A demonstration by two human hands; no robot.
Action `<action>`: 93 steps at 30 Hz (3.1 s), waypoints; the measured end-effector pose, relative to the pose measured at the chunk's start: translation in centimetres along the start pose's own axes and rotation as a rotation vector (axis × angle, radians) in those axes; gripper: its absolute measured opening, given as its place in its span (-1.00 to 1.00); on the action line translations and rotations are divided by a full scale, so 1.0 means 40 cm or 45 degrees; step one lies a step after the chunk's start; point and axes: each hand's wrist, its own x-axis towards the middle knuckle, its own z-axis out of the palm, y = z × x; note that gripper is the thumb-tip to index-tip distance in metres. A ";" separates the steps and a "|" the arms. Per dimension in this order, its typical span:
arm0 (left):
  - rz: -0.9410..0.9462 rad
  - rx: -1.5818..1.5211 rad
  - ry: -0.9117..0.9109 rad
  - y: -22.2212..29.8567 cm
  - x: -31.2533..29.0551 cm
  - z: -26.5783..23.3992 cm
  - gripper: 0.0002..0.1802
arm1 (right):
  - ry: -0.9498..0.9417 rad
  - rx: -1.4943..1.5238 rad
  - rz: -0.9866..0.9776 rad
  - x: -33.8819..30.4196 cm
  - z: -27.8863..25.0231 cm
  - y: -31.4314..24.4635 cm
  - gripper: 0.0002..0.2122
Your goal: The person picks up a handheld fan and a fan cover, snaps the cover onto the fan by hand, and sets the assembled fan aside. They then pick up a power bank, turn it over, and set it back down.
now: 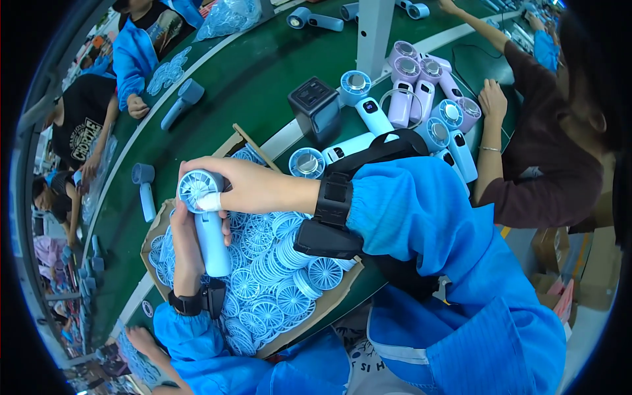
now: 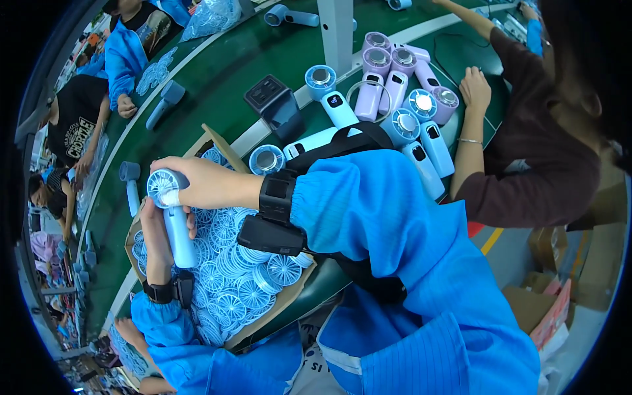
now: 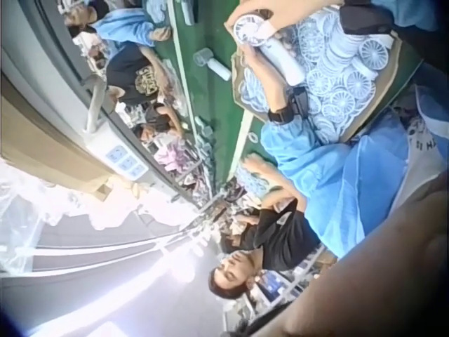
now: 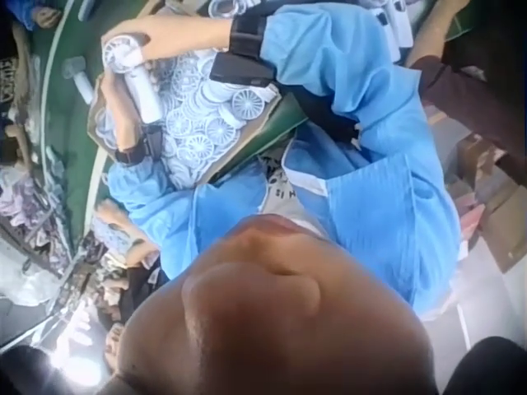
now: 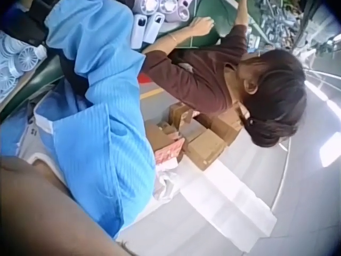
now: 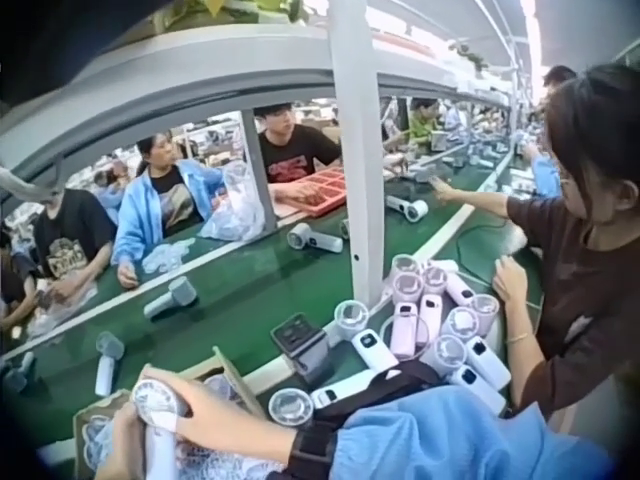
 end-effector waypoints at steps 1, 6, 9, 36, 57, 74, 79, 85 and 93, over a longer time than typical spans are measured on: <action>-0.017 0.012 -0.024 -0.009 0.015 0.000 -0.36 | 0.027 -0.027 -0.085 -0.005 -0.012 0.020 -0.56; 0.215 0.330 0.017 -0.017 -0.001 -0.009 -0.33 | -0.125 0.123 0.139 -0.023 -0.005 -0.066 -0.56; 0.394 0.495 0.004 -0.005 -0.014 0.012 -0.32 | 0.078 -0.337 -0.173 -0.024 0.016 -0.042 -0.63; 0.425 2.626 -0.041 0.220 0.412 -0.225 -0.11 | -0.518 -1.303 0.084 -0.080 -0.012 0.058 -0.82; 0.570 2.218 -0.246 0.040 1.054 0.560 -0.37 | -0.039 -0.650 -0.067 -0.154 -0.015 0.114 -0.80; 0.409 1.883 -0.208 0.301 0.350 0.144 -0.49 | -0.543 -1.187 -0.158 -0.065 -0.027 0.032 -0.91; 0.574 0.973 0.062 0.197 0.107 0.060 -0.40 | -0.254 -0.830 0.041 -0.050 -0.025 0.015 -0.82; 0.607 -0.063 0.078 0.102 -0.045 0.002 -0.10 | 0.126 0.270 0.000 -0.020 0.016 -0.023 -0.82; 1.144 0.344 0.195 0.031 -0.065 0.069 0.09 | 0.063 0.263 -0.021 -0.029 0.006 -0.035 -0.80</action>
